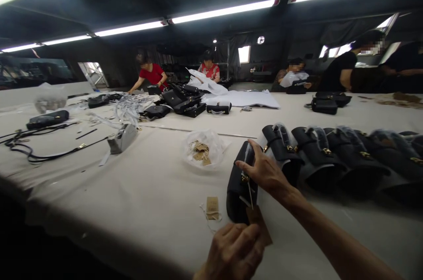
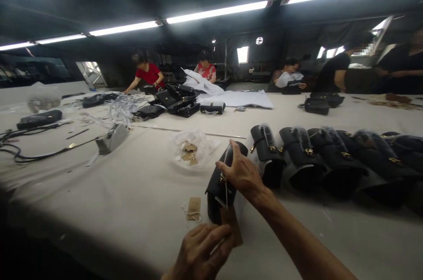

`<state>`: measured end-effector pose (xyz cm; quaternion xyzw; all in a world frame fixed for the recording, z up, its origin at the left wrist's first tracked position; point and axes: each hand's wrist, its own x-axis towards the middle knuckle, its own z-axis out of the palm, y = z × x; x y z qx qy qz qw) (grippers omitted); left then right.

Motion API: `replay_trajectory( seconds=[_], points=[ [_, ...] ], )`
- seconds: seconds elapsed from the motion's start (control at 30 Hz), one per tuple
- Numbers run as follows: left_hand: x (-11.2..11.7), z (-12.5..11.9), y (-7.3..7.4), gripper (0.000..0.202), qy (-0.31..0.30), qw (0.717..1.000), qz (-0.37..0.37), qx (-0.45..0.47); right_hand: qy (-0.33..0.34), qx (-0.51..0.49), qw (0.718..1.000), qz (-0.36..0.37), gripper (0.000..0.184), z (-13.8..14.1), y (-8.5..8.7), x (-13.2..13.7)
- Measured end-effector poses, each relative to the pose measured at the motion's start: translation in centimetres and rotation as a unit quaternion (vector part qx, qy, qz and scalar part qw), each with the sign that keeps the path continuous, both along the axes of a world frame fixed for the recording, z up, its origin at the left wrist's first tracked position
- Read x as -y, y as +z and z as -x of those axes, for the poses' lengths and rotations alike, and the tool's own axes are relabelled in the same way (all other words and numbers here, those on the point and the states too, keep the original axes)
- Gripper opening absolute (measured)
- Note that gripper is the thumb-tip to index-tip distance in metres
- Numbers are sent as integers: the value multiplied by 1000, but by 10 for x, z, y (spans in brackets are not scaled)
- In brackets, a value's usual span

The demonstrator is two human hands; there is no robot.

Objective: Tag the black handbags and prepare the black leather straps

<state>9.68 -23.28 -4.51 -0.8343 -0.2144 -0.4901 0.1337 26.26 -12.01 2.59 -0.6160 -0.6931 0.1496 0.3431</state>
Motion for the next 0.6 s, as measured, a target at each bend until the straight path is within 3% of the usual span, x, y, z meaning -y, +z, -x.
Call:
replay_trajectory(
  seconds=[0.13,0.23,0.33,0.4,0.5,0.6],
  points=[
    [1,3,-16,20,0,1000,0,6,7,-12,999,-45,66,8,-13,-7],
    [0,13,-41,33,59,997,33,32,-2,-25,996,-91,56,9,-18,-10],
    [-12,8,-72,64,152,963,196,103,-3,-33,989,-143,44,13,-22,-16],
    [-26,-5,-86,83,159,925,310,153,1,-36,985,-167,38,15,-24,-24],
    [-49,-25,-87,92,106,882,410,207,10,-43,982,-185,31,12,-22,-39],
    [-73,-36,-74,91,69,863,452,215,17,-52,980,-189,27,5,-13,-59]
  ],
)
